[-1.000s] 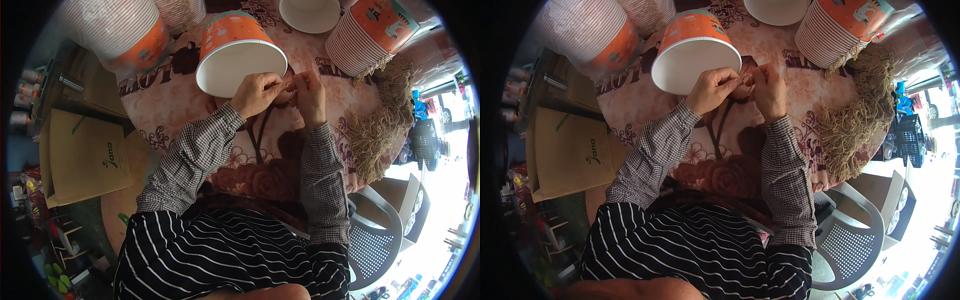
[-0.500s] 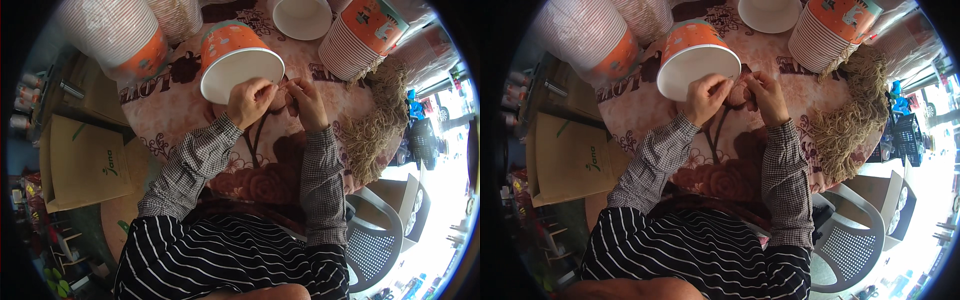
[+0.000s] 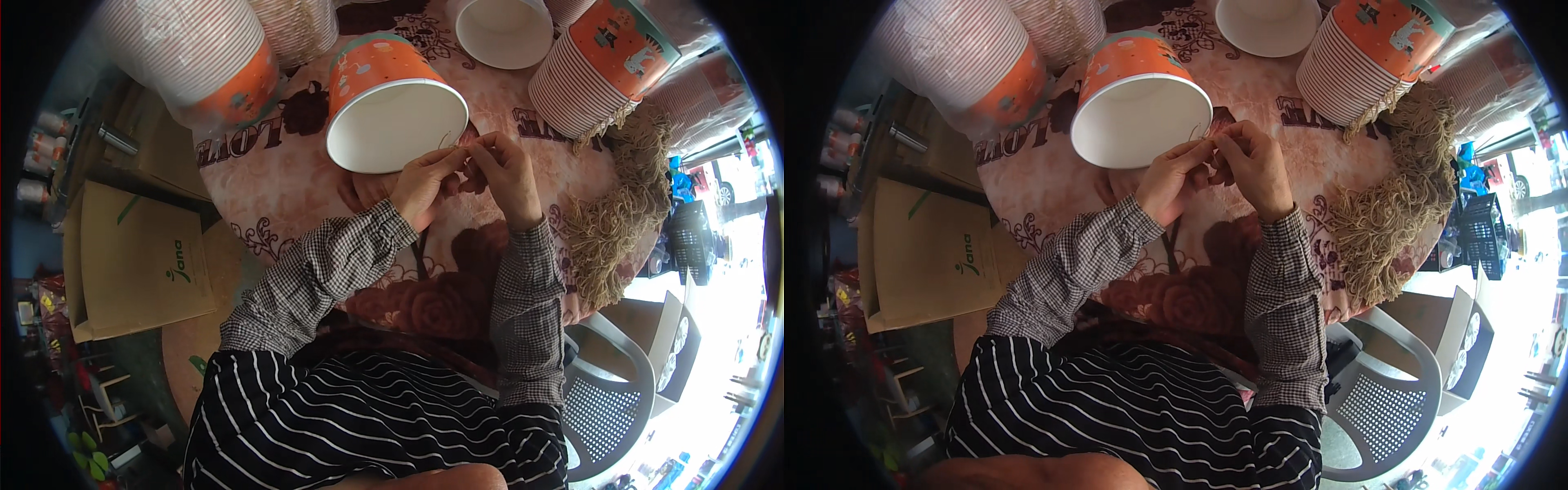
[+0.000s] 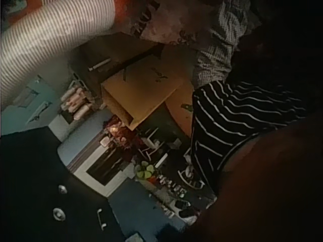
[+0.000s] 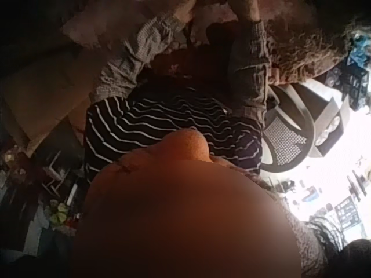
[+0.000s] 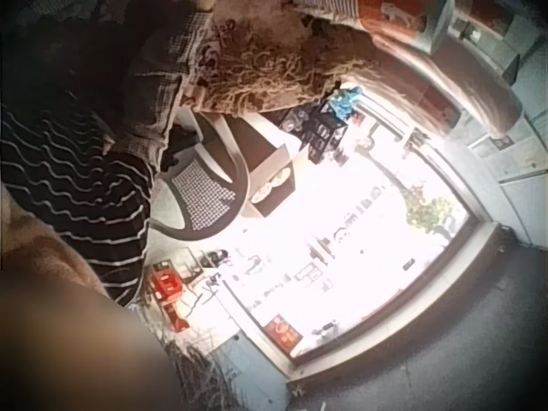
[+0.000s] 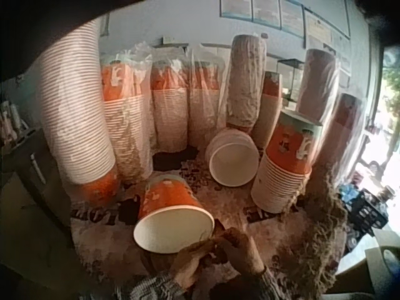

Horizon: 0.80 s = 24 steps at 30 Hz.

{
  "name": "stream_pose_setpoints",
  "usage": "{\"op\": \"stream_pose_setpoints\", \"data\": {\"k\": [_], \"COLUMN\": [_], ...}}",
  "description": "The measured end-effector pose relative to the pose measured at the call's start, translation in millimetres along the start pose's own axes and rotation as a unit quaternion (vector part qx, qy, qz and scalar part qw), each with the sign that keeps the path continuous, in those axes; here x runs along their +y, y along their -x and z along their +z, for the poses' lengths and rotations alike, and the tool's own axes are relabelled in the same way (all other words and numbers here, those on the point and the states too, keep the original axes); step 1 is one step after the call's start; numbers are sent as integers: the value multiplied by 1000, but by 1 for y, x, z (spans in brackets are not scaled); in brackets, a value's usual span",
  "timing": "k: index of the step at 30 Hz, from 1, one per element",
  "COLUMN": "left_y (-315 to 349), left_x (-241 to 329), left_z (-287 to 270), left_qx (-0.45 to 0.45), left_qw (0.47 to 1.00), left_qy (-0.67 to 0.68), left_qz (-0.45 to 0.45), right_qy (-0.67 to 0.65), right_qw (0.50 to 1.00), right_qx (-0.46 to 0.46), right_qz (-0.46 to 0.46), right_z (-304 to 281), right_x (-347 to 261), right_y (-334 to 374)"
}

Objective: Tie a thin brown string through the pre-punched holes of a small paper bucket.

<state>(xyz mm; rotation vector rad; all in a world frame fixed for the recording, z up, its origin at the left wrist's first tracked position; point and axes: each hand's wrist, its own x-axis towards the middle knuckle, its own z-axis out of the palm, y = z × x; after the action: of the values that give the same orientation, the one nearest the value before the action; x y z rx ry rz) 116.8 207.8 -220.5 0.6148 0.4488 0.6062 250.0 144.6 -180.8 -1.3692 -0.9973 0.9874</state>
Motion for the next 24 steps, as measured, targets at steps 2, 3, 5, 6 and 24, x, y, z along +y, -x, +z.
{"op": "stream_pose_setpoints", "data": {"k": [2,3,5,6,24], "left_y": [-1,0,1,2,5], "left_x": [-1,-1,1,2,1], "left_z": [-1,-1,1,1,3], "left_qx": [11,17,24,28,44], "left_qw": [1000,1000,1000,999,998], "left_qy": [4,2,0,0,34], "left_qz": [5,10,16,20,4], "right_qy": [0,1,22,43,153], "right_qw": [1000,1000,999,997,968], "right_qx": [-8,-13,-38,-63,-186], "right_qz": [0,-1,11,22,68], "right_z": [-1,-3,-7,-8,-21], "right_x": [0,0,-2,-2,-8], "right_y": [1,1,5,5,10]}}
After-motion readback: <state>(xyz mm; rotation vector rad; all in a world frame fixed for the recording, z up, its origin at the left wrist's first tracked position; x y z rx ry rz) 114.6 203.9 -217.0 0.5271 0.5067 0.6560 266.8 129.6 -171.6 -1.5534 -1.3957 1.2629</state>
